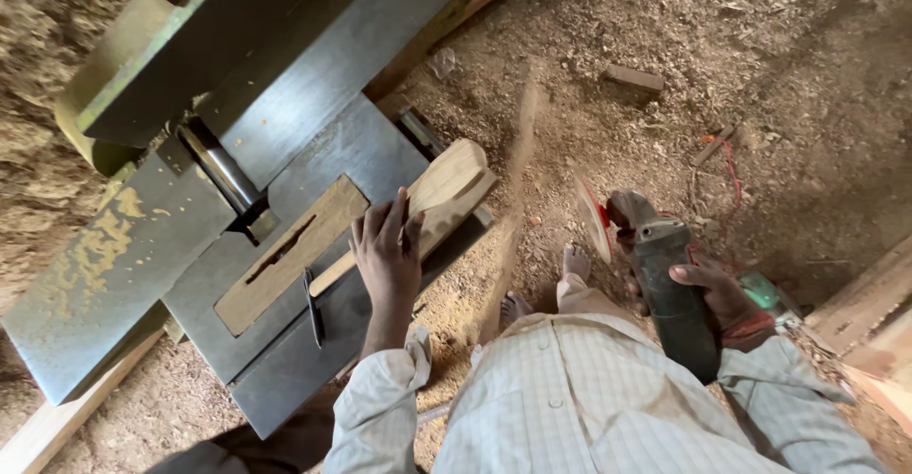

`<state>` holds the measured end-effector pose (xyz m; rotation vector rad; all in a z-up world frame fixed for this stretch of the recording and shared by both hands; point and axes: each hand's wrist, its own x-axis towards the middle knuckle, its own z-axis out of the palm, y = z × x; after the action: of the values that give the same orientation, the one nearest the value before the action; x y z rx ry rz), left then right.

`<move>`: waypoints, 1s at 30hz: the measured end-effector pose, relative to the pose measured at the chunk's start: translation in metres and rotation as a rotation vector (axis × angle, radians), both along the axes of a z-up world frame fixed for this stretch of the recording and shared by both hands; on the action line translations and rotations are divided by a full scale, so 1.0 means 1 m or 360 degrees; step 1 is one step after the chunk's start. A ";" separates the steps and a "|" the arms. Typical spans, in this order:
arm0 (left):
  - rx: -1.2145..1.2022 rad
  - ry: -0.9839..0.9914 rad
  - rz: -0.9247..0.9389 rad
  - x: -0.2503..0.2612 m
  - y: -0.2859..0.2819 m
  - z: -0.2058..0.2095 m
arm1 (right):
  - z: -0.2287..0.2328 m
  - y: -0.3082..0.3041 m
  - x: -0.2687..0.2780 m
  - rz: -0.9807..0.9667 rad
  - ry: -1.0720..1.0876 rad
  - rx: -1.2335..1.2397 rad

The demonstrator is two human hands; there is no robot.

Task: The person uses an angle grinder with a sanding disc to smooth the edges and surfaces of a wooden spatula. They hold the spatula with one hand and operate the grinder with the other, repeatedly turning the spatula to access different sides.

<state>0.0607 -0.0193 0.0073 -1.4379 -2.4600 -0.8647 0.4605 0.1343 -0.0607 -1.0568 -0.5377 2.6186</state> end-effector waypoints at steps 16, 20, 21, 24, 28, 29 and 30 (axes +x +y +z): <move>-0.0406 0.0237 0.0296 -0.002 -0.047 -0.039 | -0.007 0.020 -0.002 0.0183 -0.0028 0.0087; -0.0559 0.0248 0.0555 -0.010 -0.083 -0.040 | 0.000 0.027 -0.012 0.0265 0.0030 0.0104; -0.0599 0.0207 0.0610 -0.013 -0.091 -0.038 | 0.003 0.028 -0.015 0.0270 0.0042 0.0095; -0.0728 0.0025 0.0707 -0.016 -0.109 -0.032 | 0.011 0.030 -0.025 0.0321 0.0017 0.0167; -0.0694 -0.0199 0.0730 -0.013 -0.117 -0.024 | 0.023 0.032 -0.037 0.0350 -0.0050 0.0336; -0.0631 -0.0205 0.0694 -0.013 -0.117 -0.023 | 0.025 0.032 -0.039 0.0356 -0.0045 0.0362; -0.0568 -0.0211 0.0657 -0.014 -0.117 -0.022 | 0.027 0.032 -0.042 0.0362 -0.0040 0.0388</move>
<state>0.0463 -0.1364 -0.0145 -0.9123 -2.9719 -0.4648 0.4187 0.1663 -0.0338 -1.0029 -1.0085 2.6411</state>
